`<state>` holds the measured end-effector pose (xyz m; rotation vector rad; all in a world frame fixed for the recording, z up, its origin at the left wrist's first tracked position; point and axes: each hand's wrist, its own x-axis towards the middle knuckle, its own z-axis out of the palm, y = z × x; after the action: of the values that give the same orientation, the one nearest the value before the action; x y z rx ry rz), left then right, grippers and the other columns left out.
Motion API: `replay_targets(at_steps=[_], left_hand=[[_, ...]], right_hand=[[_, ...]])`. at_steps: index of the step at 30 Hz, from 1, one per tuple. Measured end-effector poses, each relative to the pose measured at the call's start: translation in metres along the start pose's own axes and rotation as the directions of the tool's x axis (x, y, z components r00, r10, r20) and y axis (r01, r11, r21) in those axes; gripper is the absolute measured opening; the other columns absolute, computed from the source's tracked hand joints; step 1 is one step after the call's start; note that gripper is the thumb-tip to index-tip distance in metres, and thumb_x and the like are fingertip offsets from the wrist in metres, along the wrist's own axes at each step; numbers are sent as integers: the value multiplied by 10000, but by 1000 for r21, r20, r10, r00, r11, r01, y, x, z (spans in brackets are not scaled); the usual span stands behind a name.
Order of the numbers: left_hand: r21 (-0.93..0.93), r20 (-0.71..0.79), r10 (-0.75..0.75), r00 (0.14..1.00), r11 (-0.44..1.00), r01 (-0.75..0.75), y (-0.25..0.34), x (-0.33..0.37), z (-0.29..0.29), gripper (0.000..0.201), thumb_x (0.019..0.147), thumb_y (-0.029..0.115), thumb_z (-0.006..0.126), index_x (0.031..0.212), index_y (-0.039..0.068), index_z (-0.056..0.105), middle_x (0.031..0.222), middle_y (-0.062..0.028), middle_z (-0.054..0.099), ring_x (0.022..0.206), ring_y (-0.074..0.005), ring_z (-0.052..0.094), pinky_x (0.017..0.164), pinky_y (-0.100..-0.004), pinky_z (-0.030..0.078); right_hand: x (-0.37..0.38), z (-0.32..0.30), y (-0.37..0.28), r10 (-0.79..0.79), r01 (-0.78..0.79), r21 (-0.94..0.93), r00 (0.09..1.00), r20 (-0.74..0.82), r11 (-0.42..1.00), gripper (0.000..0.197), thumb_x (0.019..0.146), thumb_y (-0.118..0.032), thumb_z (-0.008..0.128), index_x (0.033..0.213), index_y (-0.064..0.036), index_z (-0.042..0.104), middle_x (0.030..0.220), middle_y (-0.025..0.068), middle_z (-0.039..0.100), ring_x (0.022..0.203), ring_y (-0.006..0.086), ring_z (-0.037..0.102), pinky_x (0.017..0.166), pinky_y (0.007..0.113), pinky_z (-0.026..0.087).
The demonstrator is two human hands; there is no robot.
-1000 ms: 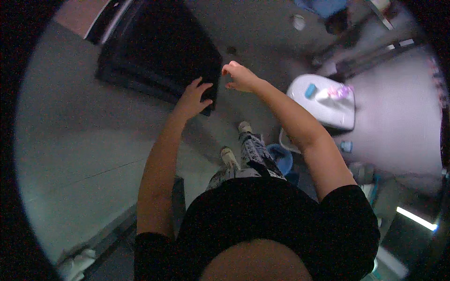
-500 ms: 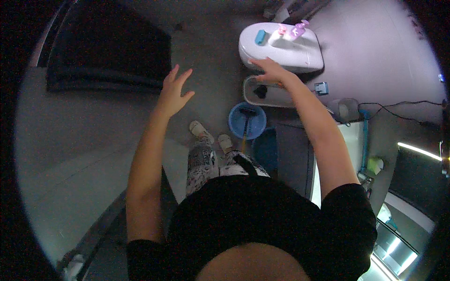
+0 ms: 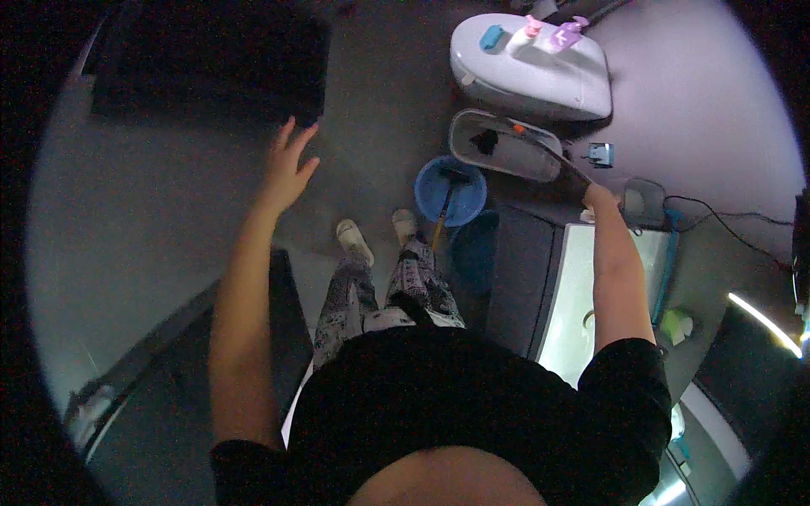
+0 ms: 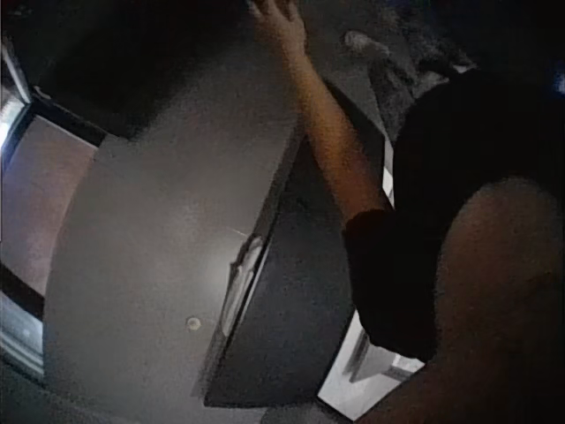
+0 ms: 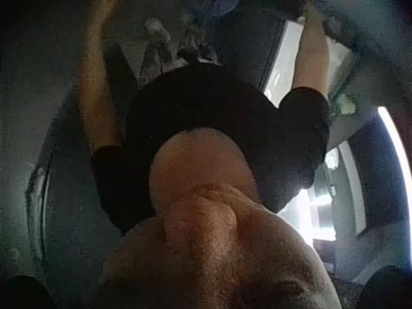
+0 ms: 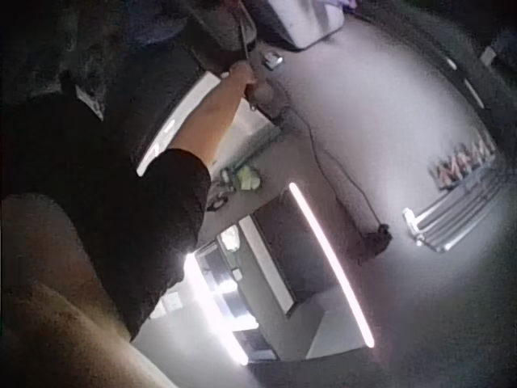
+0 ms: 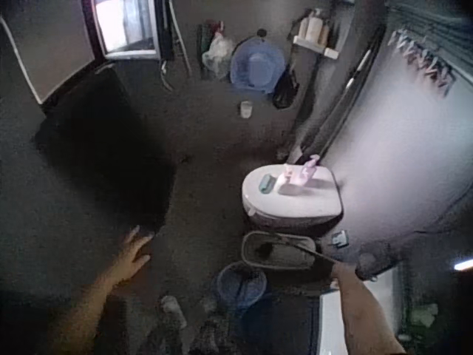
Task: The person uses a shower head to rinse water over a black mesh window screen, then uses a squeegee to remove excess water from the screen and the floor before handling two blue plastic basins.
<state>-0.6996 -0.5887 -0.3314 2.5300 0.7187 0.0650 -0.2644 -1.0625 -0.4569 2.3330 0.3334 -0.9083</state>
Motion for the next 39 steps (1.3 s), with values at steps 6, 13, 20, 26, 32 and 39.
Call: replay_targets(at_steps=[6, 13, 20, 26, 32, 39], left_hand=[[82, -21, -75, 997, 994, 77, -4, -22, -8, 505, 826, 195, 606, 1300, 212, 432, 1430, -148, 255, 1280, -371, 291, 1043, -441, 279], [99, 12, -124, 992, 988, 123, -17, -37, 5, 496, 833, 185, 595, 1301, 208, 431, 1427, -156, 258, 1281, -383, 285, 1040, -450, 280], [10, 26, -122, 992, 992, 122, -34, -35, 25, 486, 839, 171, 584, 1299, 203, 430, 1419, -166, 265, 1279, -383, 287, 1037, -449, 283], [53, -44, -79, 996, 995, 82, -41, -42, -8, 482, 845, 173, 577, 1300, 205, 422, 1418, -165, 260, 1277, -393, 281, 1025, -456, 297], [161, -83, -328, 941, 927, 337, -35, -93, -72, 466, 862, 202, 553, 1305, 178, 409, 1323, -176, 413, 1172, -325, 456, 958, -411, 383], [-195, -126, -547, 828, 832, 520, -100, -235, -112, 439, 882, 208, 523, 1299, 129, 407, 1207, -177, 521, 1070, -325, 528, 888, -404, 428]], right_hand=[[-14, -1, -5, 17, -20, -18, 987, -157, 1000, 391, 831, -257, 500, 1195, -122, 537, 1268, 96, 496, 1196, 300, 451, 987, 509, 317], [12, 19, 12, 25, -51, -116, 976, -216, 992, 380, 787, -275, 570, 1133, -120, 564, 1230, 131, 527, 1161, 313, 480, 929, 492, 388], [16, 6, 7, -42, 51, 53, 987, -154, 997, 356, 801, -329, 567, 1062, -88, 599, 1142, 173, 569, 1060, 354, 541, 870, 468, 435], [-49, -70, -9, -124, 112, -55, 935, -334, 992, 473, 804, -463, 531, 1000, -41, 614, 1022, 201, 611, 967, 366, 581, 820, 444, 461], [-87, -142, -55, -357, 352, -62, 920, -163, 934, 528, 794, -539, 527, 859, -31, 657, 901, 194, 636, 890, 338, 607, 757, 422, 468], [-133, -171, -175, -747, 658, -401, 655, -113, 637, 473, 835, -474, 514, 787, -22, 644, 719, 204, 609, 689, 347, 597, 639, 410, 446]])
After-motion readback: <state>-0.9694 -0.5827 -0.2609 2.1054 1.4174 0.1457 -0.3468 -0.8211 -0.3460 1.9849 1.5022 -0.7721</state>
